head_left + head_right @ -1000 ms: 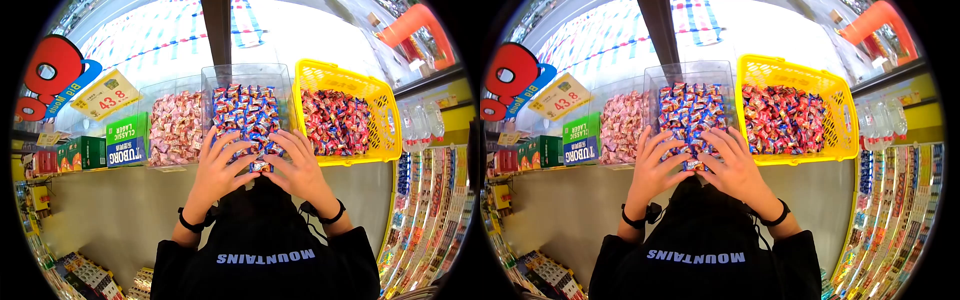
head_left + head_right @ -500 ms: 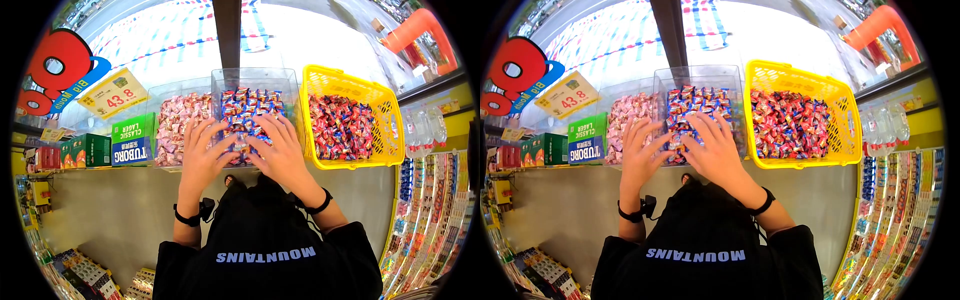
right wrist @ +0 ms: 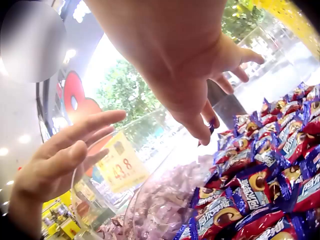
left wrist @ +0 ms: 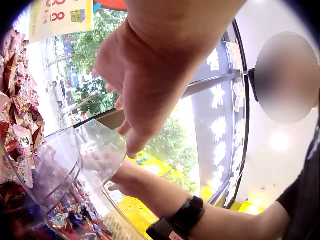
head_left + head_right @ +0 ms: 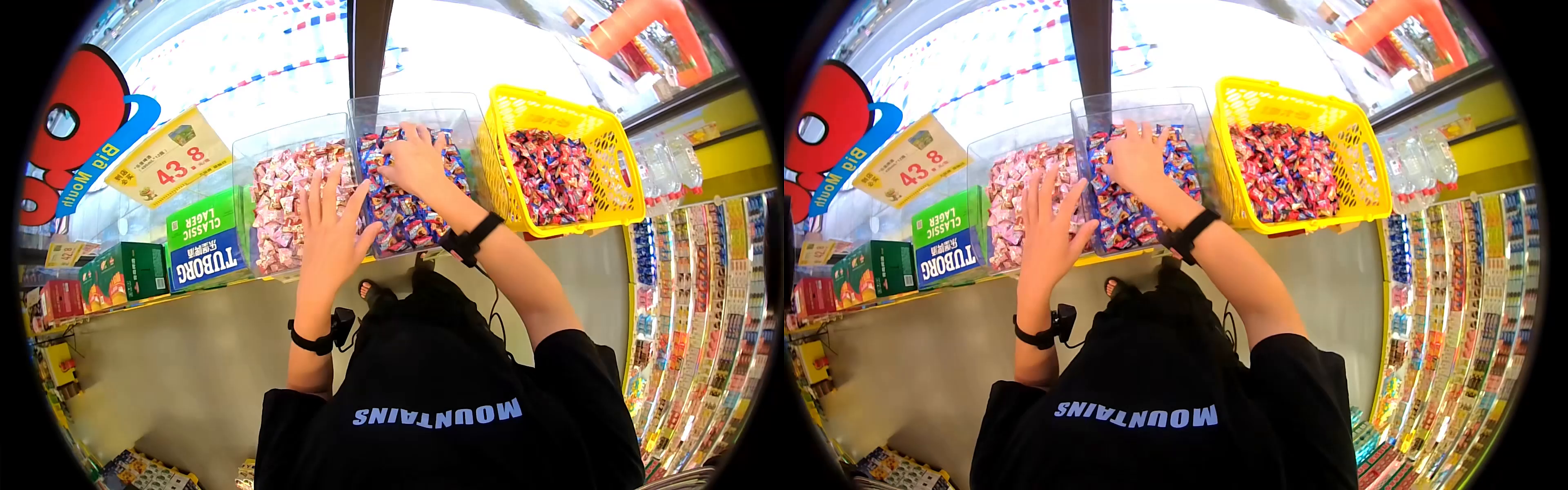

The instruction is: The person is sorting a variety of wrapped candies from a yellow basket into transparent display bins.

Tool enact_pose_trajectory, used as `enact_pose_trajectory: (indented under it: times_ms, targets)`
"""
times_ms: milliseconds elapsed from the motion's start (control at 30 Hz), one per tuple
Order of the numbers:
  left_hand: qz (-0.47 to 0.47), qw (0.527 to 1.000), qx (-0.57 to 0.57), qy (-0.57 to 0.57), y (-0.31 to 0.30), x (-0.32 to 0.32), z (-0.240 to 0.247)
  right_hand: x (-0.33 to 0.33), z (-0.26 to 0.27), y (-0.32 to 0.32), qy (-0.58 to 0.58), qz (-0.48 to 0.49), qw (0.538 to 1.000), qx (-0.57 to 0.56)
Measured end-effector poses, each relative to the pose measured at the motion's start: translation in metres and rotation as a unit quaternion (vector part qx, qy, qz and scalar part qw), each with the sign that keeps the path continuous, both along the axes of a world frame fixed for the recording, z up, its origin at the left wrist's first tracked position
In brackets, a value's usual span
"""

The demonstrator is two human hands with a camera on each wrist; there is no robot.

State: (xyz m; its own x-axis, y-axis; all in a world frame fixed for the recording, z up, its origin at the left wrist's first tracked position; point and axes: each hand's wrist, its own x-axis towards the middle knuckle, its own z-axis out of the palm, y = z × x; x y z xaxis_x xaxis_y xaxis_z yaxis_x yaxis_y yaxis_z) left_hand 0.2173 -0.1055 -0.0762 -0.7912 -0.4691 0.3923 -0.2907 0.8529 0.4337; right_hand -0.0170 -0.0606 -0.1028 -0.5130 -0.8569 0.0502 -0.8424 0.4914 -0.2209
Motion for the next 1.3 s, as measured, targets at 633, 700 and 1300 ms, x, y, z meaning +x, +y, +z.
enact_pose_trajectory:
  times_ms: [633,700,1300]
  targets:
    - [-0.009,1.0,0.005,-0.023,0.016,-0.008,0.002,0.027,0.036,0.071,0.148,0.119,0.971,-0.146]
    - [-0.021,1.0,0.002,-0.006,0.023,-0.016,0.006,0.031,0.052,0.101,0.141,0.107,0.975,-0.135]
    - [-0.19,0.978,0.077,-0.027,0.156,-0.146,0.039,-0.074,0.097,0.301,0.091,0.014,0.978,-0.188]
